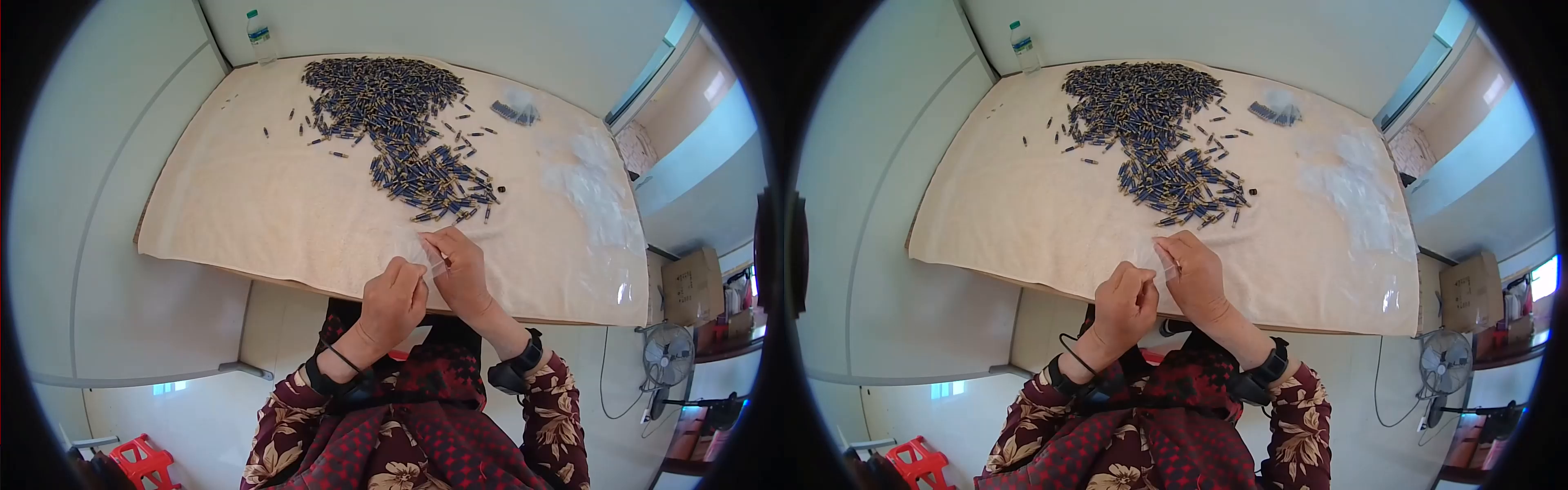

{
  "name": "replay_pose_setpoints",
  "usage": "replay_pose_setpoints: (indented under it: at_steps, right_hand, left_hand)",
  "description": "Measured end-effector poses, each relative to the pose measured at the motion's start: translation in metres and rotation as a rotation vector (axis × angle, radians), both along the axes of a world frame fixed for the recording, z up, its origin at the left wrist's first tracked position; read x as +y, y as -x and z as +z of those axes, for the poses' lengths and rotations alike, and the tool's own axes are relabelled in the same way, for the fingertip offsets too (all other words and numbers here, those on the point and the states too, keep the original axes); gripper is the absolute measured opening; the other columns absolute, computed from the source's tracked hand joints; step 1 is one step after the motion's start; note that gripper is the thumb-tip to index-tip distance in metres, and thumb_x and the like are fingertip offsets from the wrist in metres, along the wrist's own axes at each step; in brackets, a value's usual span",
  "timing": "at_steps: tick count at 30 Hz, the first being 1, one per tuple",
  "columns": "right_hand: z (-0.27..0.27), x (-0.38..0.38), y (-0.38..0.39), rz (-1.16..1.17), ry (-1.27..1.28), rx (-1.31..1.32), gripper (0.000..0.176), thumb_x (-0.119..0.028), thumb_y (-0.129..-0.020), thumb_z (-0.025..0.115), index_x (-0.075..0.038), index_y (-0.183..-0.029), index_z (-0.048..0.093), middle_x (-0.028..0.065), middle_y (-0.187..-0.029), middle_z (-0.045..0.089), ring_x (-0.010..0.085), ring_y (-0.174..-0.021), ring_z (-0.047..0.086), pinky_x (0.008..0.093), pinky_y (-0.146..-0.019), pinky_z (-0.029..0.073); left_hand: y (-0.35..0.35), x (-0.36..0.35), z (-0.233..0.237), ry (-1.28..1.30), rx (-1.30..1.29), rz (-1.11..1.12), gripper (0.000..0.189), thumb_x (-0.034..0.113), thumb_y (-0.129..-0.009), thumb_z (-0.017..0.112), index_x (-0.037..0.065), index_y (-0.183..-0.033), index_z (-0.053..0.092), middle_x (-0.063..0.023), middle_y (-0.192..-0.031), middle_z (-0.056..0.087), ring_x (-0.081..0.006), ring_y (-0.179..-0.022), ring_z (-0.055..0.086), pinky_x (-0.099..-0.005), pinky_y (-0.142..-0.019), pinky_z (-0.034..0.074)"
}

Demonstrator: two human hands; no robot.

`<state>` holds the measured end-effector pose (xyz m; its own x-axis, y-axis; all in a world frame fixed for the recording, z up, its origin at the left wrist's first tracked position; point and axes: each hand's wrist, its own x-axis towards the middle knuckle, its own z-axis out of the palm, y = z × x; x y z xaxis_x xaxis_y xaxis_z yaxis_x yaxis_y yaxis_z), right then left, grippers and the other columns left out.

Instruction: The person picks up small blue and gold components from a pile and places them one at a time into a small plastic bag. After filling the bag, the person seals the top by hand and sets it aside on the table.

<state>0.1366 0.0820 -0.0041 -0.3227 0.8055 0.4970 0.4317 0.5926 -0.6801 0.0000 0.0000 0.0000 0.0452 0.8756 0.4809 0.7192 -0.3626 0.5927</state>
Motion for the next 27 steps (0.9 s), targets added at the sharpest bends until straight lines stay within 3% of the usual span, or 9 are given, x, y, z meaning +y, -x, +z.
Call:
replay_pose_setpoints:
  at_steps: [4, 7, 8, 11, 15, 23, 27]
  right_hand:
    - [0.000, 0.010, -0.002, 0.093, 0.054, 0.162, 0.015, -0.016, -0.091, 0.061, -0.010, -0.101, 0.071, 0.0013, -0.082, 0.065, 0.0154, -0.061, 0.058, 0.0247, -0.056, 0.048]
    - [0.023, 0.002, -0.011, 0.181, 0.844, 0.453, 0.016, -0.015, -0.087, 0.066, -0.005, -0.098, 0.070, -0.0011, -0.076, 0.059, 0.0061, -0.061, 0.053, 0.0208, -0.053, 0.043]
    - [0.022, 0.003, -0.012, 0.181, 0.844, 0.451, 0.016, -0.015, -0.087, 0.066, -0.005, -0.098, 0.070, -0.0011, -0.076, 0.059, 0.0061, -0.061, 0.053, 0.0208, -0.053, 0.043]
    - [0.020, 0.002, -0.010, 0.220, 0.826, 0.477, 0.020, -0.014, -0.083, 0.069, -0.002, -0.099, 0.068, -0.0039, -0.070, 0.057, 0.0047, -0.059, 0.054, 0.0203, -0.050, 0.044]
    - [0.028, -0.004, -0.006, 0.184, 0.787, 0.441, 0.022, -0.015, -0.081, 0.072, -0.003, -0.098, 0.067, -0.0021, -0.067, 0.056, 0.0054, -0.058, 0.052, 0.0199, -0.050, 0.041]
    - [0.022, 0.010, -0.027, 0.408, 1.033, -0.017, 0.020, -0.014, -0.076, 0.075, -0.004, -0.080, 0.059, 0.0025, -0.069, 0.059, 0.0092, -0.058, 0.054, 0.0234, -0.048, 0.043]
    - [0.026, 0.011, -0.028, 0.422, 1.013, 0.019, 0.019, -0.013, -0.077, 0.074, -0.003, -0.085, 0.060, 0.0023, -0.070, 0.060, 0.0081, -0.058, 0.054, 0.0220, -0.047, 0.043]
  left_hand:
    - [0.011, 0.005, 0.021, -0.167, -0.145, -0.059, 0.023, 0.009, -0.084, 0.060, 0.003, -0.106, 0.057, -0.0084, -0.087, 0.060, -0.0190, -0.069, 0.061, -0.0285, -0.057, 0.047]
    - [0.030, 0.013, 0.009, -0.073, -0.419, 0.165, 0.022, 0.014, -0.088, 0.061, 0.000, -0.105, 0.058, -0.0040, -0.083, 0.058, -0.0111, -0.065, 0.055, -0.0243, -0.053, 0.043]
    - [0.032, 0.016, 0.001, -0.073, -0.421, 0.166, 0.022, 0.014, -0.088, 0.061, 0.000, -0.105, 0.058, -0.0040, -0.083, 0.058, -0.0111, -0.065, 0.055, -0.0243, -0.053, 0.043]
    - [0.035, 0.021, -0.012, 0.170, -0.819, 0.008, 0.021, 0.017, -0.091, 0.060, -0.001, -0.100, 0.061, -0.0002, -0.076, 0.057, -0.0060, -0.062, 0.049, -0.0206, -0.051, 0.038]
    - [0.041, 0.019, -0.011, 0.401, -0.964, -0.073, 0.020, 0.018, -0.093, 0.059, -0.002, -0.094, 0.063, 0.0025, -0.069, 0.056, -0.0034, -0.061, 0.047, -0.0185, -0.052, 0.037]
    - [0.045, 0.019, -0.023, 0.299, -0.853, -0.006, 0.018, 0.015, -0.093, 0.058, 0.000, -0.087, 0.065, 0.0041, -0.064, 0.052, -0.0018, -0.053, 0.042, -0.0180, -0.048, 0.034]
    - [0.043, 0.022, -0.026, 0.242, -0.865, 0.001, 0.018, 0.014, -0.093, 0.057, 0.000, -0.085, 0.065, 0.0045, -0.064, 0.052, -0.0016, -0.054, 0.041, -0.0180, -0.048, 0.033]
